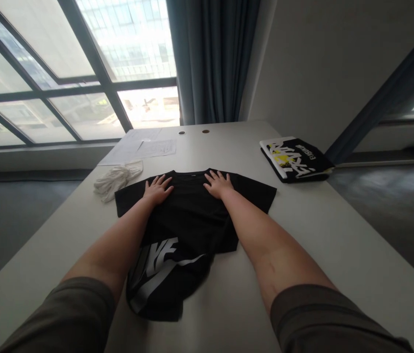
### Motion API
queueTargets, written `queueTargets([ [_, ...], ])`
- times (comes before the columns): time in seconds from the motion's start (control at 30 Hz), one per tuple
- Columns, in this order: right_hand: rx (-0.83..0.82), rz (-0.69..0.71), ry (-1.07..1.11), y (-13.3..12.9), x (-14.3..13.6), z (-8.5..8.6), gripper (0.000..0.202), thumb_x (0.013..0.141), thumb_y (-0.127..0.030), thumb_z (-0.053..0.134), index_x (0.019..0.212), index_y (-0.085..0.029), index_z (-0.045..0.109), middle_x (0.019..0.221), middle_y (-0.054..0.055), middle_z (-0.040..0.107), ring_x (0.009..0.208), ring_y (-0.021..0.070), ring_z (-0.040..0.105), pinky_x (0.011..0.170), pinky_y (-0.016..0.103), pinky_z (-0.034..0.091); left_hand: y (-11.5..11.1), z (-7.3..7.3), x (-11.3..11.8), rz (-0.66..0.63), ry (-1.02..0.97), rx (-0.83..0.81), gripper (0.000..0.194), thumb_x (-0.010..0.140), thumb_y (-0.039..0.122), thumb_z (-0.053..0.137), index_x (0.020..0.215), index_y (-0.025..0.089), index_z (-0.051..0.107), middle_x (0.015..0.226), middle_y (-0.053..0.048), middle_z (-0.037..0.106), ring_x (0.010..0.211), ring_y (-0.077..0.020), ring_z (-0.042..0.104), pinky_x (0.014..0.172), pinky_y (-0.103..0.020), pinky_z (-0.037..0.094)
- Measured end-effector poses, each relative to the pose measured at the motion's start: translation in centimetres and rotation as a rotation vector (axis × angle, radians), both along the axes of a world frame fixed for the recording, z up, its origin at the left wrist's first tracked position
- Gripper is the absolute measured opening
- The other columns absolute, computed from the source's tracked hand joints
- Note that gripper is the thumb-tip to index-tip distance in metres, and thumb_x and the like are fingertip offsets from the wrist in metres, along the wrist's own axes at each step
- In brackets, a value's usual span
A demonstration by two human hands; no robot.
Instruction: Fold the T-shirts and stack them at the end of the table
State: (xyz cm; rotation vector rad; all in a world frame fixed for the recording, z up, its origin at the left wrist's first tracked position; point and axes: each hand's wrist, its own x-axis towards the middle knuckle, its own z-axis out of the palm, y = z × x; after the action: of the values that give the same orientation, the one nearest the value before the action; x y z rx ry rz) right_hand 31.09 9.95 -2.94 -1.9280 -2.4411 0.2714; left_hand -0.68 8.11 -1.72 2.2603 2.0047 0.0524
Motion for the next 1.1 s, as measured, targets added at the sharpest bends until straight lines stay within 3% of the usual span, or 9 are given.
queueTargets([
  [0.2,-0.008,0.003,-0.017,0.7,0.1,0.2,0.072,0.102,-0.066,0.023,0.166,-0.033,0.018,0.174,0.000,0.005,0.158,0.0346,0.006,0.122,0.068,0.003,0.8,0.1,0.7,0.009,-0.009,0.056,0.065,0.099,0.065,0.029,0.159,0.040,0.035,0.171,0.000,0.024,0.156,-0.0360,0.018,0.121,-0.070,0.012],
  [0.33,-0.005,0.051,-0.025,0.9,0.4,0.3,0.072,0.102,-0.066,0.025,0.166,-0.034,0.018,0.174,0.001,0.006,0.158,0.0343,0.006,0.123,0.065,0.003,0.2,0.2,2.1,0.290,-0.022,0.256,0.057,0.100,0.051,0.036,0.146,0.025,0.056,0.160,-0.014,0.042,0.145,-0.0393,0.036,0.117,-0.068,0.023],
  [0.47,-0.021,0.061,-0.026,1.1,1.2,0.6,0.069,0.103,-0.063,0.025,0.166,-0.034,0.018,0.174,0.000,0.005,0.158,0.0335,0.007,0.124,0.064,0.005,-1.3,1.0,3.0,0.387,-0.043,0.156,0.058,0.099,0.051,0.037,0.148,0.024,0.055,0.162,-0.014,0.041,0.144,-0.0431,0.037,0.115,-0.074,0.020],
  [0.6,-0.046,0.039,-0.028,1.4,2.1,1.2,0.069,0.103,-0.063,0.024,0.166,-0.034,0.017,0.174,0.001,0.004,0.158,0.0345,0.006,0.122,0.066,0.005,-7.8,2.2,2.7,0.263,-0.042,0.119,0.062,0.101,0.054,0.037,0.157,0.028,0.042,0.167,-0.012,0.033,0.151,-0.0414,0.029,0.117,-0.076,0.014],
  [0.73,0.037,0.015,-0.113,0.2,1.8,3.0,0.065,0.102,-0.055,0.034,0.163,-0.032,0.029,0.174,0.003,0.009,0.157,0.0394,0.003,0.119,0.071,-0.005,-19.4,3.1,1.9,-0.161,-0.049,0.279,0.053,0.101,0.045,0.045,0.153,0.034,0.048,0.162,-0.006,0.041,0.151,-0.0349,0.031,0.125,-0.064,0.013],
  [0.83,0.238,0.096,-0.162,-3.9,1.3,4.8,0.058,0.099,-0.042,0.047,0.155,-0.028,0.045,0.171,0.006,0.021,0.154,0.0398,0.010,0.119,0.067,-0.006,-27.5,3.6,1.0,-0.452,-0.154,0.252,0.055,0.096,0.047,0.057,0.150,0.037,0.052,0.154,-0.009,0.050,0.142,-0.0336,0.045,0.119,-0.054,0.035],
  [0.9,0.321,0.102,-0.106,-8.6,1.5,5.6,0.048,0.099,-0.039,0.049,0.143,-0.024,0.058,0.161,0.012,0.040,0.147,0.0396,0.026,0.121,0.064,0.006,-31.0,3.5,0.6,-0.609,-0.213,0.206,0.060,0.090,0.051,0.068,0.147,0.039,0.055,0.143,-0.009,0.059,0.130,-0.0339,0.056,0.108,-0.052,0.046],
  [1.0,0.383,0.065,0.064,-17.2,3.1,5.3,0.037,0.102,-0.038,0.044,0.116,-0.018,0.070,0.123,0.018,0.065,0.118,0.0343,0.052,0.109,0.051,0.033,-33.0,2.9,0.6,-0.668,-0.231,0.170,0.045,0.089,0.048,0.071,0.133,0.037,0.065,0.129,-0.010,0.068,0.114,-0.0308,0.064,0.096,-0.048,0.053],
  [1.1,0.349,0.121,0.167,-24.3,4.9,3.8,0.028,0.100,-0.040,0.051,0.102,-0.021,0.072,0.105,0.013,0.067,0.099,0.0284,0.058,0.095,0.044,0.041,-32.4,2.1,0.9,-0.581,-0.245,0.194,0.022,0.096,0.036,0.061,0.115,0.031,0.072,0.116,-0.009,0.072,0.105,-0.0272,0.067,0.091,-0.045,0.055],
])
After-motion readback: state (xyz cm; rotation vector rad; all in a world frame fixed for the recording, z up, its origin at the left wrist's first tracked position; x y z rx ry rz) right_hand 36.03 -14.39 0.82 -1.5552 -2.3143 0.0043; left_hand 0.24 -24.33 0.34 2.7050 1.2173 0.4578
